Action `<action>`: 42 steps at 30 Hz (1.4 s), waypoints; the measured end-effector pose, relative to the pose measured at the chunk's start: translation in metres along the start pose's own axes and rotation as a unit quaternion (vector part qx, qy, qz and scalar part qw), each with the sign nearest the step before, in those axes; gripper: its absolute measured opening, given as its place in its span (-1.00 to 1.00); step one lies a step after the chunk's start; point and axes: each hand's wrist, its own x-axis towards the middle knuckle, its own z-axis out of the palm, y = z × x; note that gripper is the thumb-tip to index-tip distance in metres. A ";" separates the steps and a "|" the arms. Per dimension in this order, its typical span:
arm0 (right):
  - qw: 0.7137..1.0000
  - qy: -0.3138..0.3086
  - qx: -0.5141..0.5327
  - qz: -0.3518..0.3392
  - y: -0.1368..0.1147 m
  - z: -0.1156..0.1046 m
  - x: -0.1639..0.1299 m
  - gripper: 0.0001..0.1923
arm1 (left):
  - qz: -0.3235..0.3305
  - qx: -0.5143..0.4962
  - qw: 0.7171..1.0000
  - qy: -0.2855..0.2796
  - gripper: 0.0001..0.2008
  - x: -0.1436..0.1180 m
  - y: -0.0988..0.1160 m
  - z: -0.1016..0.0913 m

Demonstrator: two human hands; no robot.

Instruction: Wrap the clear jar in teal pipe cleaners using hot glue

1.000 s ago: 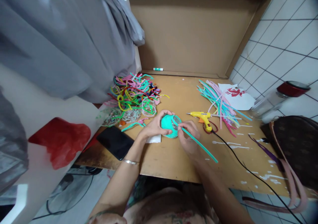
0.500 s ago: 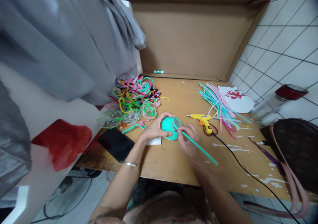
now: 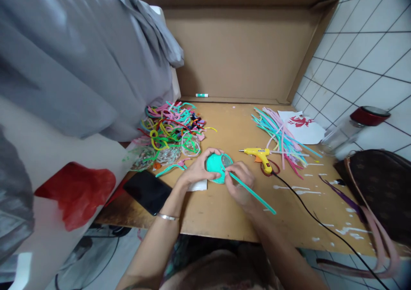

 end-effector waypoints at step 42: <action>1.000 0.001 0.008 -0.003 -0.004 0.004 0.000 -0.90 | -0.014 0.027 1.000 -0.004 -0.50 -0.002 0.007 0.000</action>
